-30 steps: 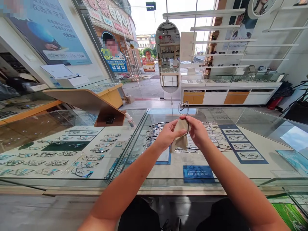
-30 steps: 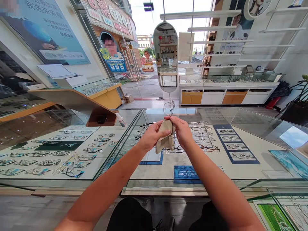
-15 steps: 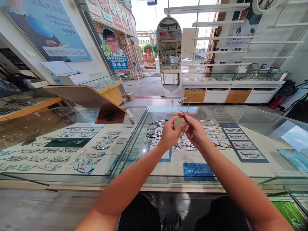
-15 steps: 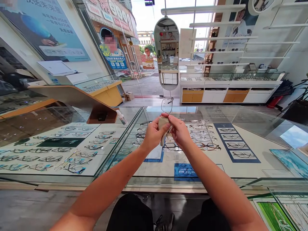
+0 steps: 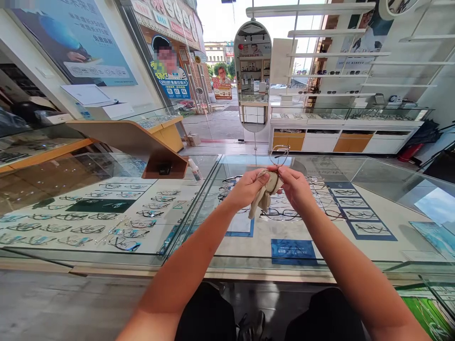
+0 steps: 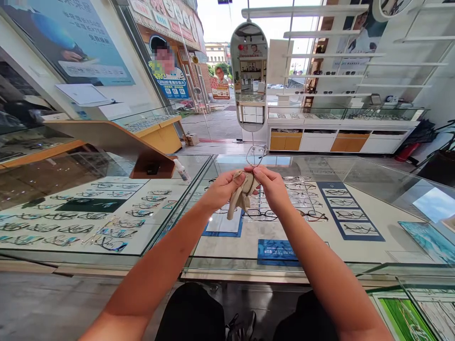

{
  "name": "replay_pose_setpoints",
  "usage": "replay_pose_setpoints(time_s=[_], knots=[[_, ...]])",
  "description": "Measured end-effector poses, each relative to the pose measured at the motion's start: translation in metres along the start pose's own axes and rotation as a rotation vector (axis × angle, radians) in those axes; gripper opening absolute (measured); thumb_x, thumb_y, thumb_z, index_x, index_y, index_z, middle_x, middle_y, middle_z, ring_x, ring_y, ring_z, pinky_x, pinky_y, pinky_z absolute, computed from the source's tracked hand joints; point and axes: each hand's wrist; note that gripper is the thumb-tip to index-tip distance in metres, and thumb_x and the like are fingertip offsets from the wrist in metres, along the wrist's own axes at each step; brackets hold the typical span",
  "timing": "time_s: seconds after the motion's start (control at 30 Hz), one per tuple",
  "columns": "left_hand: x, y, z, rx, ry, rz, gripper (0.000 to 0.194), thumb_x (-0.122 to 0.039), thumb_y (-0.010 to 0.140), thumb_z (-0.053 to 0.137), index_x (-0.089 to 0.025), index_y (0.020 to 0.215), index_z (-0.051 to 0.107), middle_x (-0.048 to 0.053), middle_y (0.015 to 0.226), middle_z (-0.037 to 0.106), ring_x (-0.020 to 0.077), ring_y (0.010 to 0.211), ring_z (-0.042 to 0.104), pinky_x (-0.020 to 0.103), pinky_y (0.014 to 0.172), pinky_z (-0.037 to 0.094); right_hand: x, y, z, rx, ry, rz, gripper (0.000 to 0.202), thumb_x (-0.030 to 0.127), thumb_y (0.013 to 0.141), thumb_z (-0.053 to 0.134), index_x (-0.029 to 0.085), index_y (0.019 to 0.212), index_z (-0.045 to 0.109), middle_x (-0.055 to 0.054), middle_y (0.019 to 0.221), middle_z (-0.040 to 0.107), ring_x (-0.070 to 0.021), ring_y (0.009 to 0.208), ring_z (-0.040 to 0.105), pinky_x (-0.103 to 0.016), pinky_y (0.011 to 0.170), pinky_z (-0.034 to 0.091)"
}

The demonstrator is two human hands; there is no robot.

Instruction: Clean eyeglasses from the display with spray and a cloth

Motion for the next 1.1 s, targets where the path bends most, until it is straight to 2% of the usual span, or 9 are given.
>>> replay_pose_setpoints(time_s=[0.13,0.3,0.47,0.63,0.7,0.8,0.97,1.03,1.1], knots=[[-0.002,-0.003,-0.007,0.064,0.061,-0.008,0.053,-0.055,0.089,0.084,-0.016,0.123,0.073,0.010,0.102,0.079,0.0217,0.088,0.077,0.028,0.072,0.061,0.008,-0.001,0.003,-0.062,0.117,0.044,0.037,0.058,0.080,0.087,0.025,0.096,0.088,-0.003,0.088,0.064,-0.0123,0.064,0.041,-0.028,0.050,0.034],[0.010,0.000,0.001,-0.052,0.019,0.036,0.059,-0.047,0.082,0.092,-0.016,0.127,0.071,0.008,0.100,0.079,0.0213,0.084,0.078,0.027,0.071,0.061,0.008,-0.003,0.007,-0.066,0.140,0.056,0.039,0.059,0.077,0.089,0.024,0.093,0.087,-0.003,0.092,0.065,-0.0120,0.066,0.046,-0.026,0.049,0.040],[0.019,0.004,0.013,-0.172,-0.074,0.084,0.061,-0.059,0.079,0.091,-0.017,0.119,0.071,0.000,0.081,0.073,0.0146,0.061,0.071,0.025,0.055,0.060,0.000,-0.005,0.012,-0.038,0.156,0.022,0.037,0.059,0.080,0.087,0.024,0.093,0.086,-0.003,0.094,0.065,-0.0133,0.067,0.049,-0.028,0.049,0.044],[0.019,0.003,0.019,-0.325,-0.067,0.063,0.068,-0.074,0.079,0.083,-0.017,0.113,0.073,0.000,0.074,0.070,0.0112,0.051,0.065,0.019,0.043,0.051,0.000,-0.006,0.016,-0.010,0.169,0.004,0.032,0.054,0.081,0.089,0.023,0.089,0.086,-0.002,0.088,0.065,-0.0123,0.063,0.050,-0.032,0.056,0.050],[0.017,0.003,0.016,-0.284,-0.072,0.048,0.069,-0.077,0.079,0.081,-0.017,0.113,0.073,0.001,0.074,0.070,0.0135,0.055,0.067,0.021,0.045,0.054,0.001,-0.006,0.015,-0.013,0.189,0.019,0.031,0.053,0.080,0.089,0.023,0.089,0.087,-0.001,0.083,0.063,-0.0118,0.061,0.049,-0.031,0.054,0.048],[0.011,0.002,0.007,-0.141,-0.067,0.008,0.065,-0.075,0.085,0.078,-0.017,0.115,0.074,0.004,0.079,0.072,0.0171,0.065,0.072,0.026,0.056,0.060,0.002,-0.004,0.010,-0.043,0.203,0.060,0.035,0.054,0.078,0.091,0.023,0.092,0.087,-0.001,0.079,0.064,-0.0109,0.058,0.045,-0.029,0.050,0.043],[0.002,-0.002,-0.005,0.063,-0.041,-0.056,0.055,-0.055,0.086,0.088,-0.016,0.123,0.074,0.008,0.096,0.078,0.0184,0.083,0.074,0.026,0.072,0.059,0.000,0.002,0.001,-0.125,0.238,0.116,0.039,0.053,0.072,0.094,0.021,0.094,0.088,0.001,0.068,0.062,-0.0070,0.052,0.036,-0.023,0.043,0.031],[0.004,-0.001,-0.005,0.055,-0.044,-0.055,0.059,-0.048,0.081,0.093,-0.016,0.126,0.072,0.008,0.101,0.078,0.0183,0.088,0.074,0.025,0.076,0.059,-0.003,0.003,0.003,-0.144,0.264,0.127,0.040,0.053,0.070,0.095,0.021,0.093,0.087,0.002,0.069,0.063,-0.0058,0.050,0.034,-0.022,0.042,0.031],[0.008,0.000,-0.001,-0.004,-0.051,-0.049,0.063,-0.049,0.078,0.095,-0.016,0.126,0.071,0.007,0.099,0.078,0.0174,0.084,0.075,0.023,0.071,0.058,-0.005,0.002,0.007,-0.148,0.268,0.130,0.042,0.054,0.068,0.096,0.021,0.092,0.086,0.001,0.076,0.068,-0.0059,0.051,0.038,-0.023,0.041,0.035]])
Point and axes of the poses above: each hand's wrist, its own y-axis towards the middle knuckle, its own z-axis out of the palm, x = y × z
